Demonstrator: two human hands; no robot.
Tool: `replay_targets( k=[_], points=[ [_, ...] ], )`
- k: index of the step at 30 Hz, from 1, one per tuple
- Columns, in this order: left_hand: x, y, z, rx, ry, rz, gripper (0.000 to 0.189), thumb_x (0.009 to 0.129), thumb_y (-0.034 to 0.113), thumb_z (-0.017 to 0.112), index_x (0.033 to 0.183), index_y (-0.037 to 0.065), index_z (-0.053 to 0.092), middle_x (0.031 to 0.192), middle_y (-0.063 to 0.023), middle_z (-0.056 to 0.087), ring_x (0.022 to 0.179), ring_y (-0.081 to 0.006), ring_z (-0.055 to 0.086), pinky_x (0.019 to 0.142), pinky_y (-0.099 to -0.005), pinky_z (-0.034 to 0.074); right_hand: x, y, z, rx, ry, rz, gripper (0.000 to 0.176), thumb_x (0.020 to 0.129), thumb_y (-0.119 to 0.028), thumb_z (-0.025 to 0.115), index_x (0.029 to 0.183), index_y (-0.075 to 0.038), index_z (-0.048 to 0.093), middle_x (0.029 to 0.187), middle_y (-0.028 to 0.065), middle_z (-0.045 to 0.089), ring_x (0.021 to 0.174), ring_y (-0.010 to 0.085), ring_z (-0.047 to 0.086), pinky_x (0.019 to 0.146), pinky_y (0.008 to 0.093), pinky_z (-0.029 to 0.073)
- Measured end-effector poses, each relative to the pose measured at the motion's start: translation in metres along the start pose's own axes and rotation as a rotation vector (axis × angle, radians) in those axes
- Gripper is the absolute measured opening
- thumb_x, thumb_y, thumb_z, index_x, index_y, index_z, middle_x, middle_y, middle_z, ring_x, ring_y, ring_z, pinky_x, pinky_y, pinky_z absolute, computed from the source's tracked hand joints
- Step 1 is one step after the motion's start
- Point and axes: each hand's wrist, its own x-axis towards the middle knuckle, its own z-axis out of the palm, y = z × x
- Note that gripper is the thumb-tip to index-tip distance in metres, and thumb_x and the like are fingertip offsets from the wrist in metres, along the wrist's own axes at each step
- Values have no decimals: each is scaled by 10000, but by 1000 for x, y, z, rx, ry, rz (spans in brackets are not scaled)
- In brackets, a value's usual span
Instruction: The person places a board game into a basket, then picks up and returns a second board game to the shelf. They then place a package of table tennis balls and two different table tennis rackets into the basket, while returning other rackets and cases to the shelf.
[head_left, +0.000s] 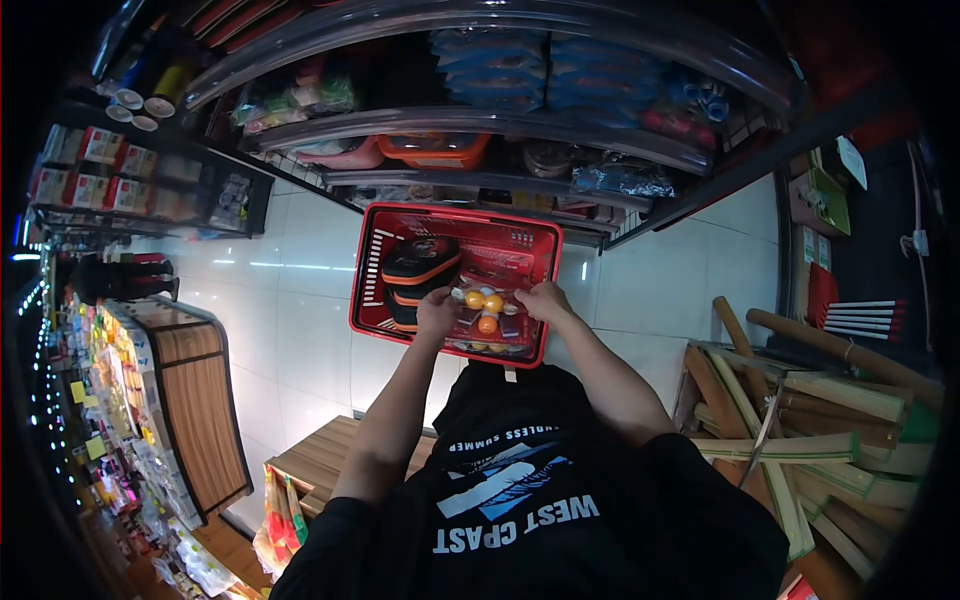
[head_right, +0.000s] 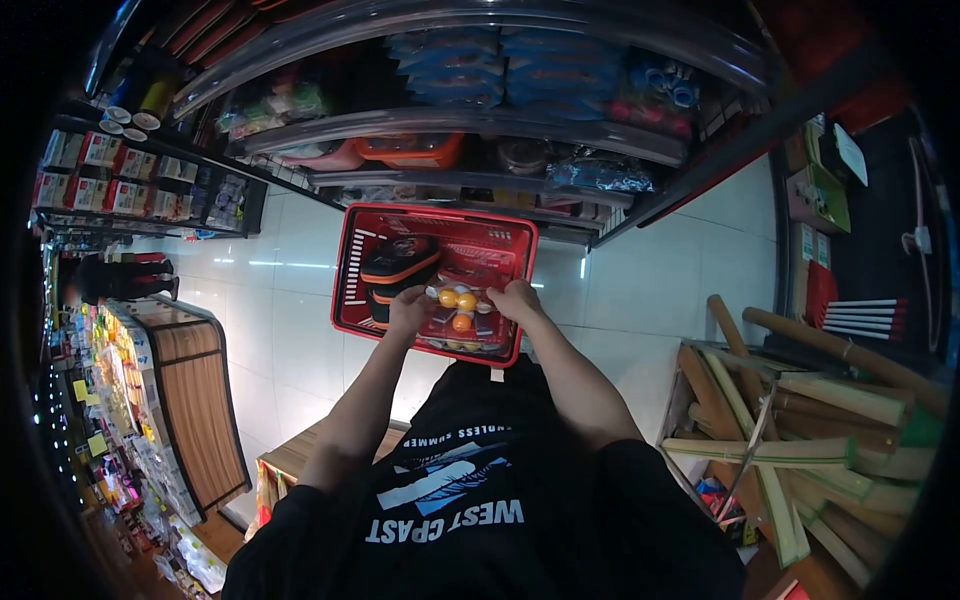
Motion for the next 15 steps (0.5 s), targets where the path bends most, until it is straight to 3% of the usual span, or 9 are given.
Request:
replay_targets(
  k=[7, 10, 14, 15],
  points=[
    [-44, 32, -3, -342, -70, -33, 344, 891, -6, 504, 1216, -68, 411, 1001, -180, 598, 807, -223, 658, 720, -306, 565, -38, 22, 5, 599, -46, 31, 277, 894, -300, 619, 845, -28, 638, 652, 12, 562, 532, 103, 501, 489, 264, 408],
    [-64, 41, -4, -372, -108, -7, 328, 885, -15, 496, 1194, -94, 421, 984, -176, 607, 796, -207, 658, 680, -277, 555, -51, 30, 1, 827, -146, 180, 283, 890, -358, 626, 899, -75, 638, 708, 1, 582, 575, 96, 514, 510, 235, 410],
    [-79, 29, -10, -308, -245, 106, 329, 874, -26, 506, 1192, -47, 424, 991, -151, 598, 832, -201, 650, 711, -293, 555, -43, 56, 13, 947, -581, 249, 486, 841, -564, 615, 1063, -132, 601, 825, -1, 615, 691, 119, 586, 561, 231, 433],
    [-84, 25, -11, -320, -249, 122, 330, 874, -27, 510, 1192, -37, 424, 991, -147, 597, 839, -204, 649, 715, -298, 556, -63, 37, 9, 1005, -471, 293, 507, 850, -556, 606, 1135, -138, 578, 918, 18, 613, 776, 138, 595, 626, 254, 476]
  ],
)
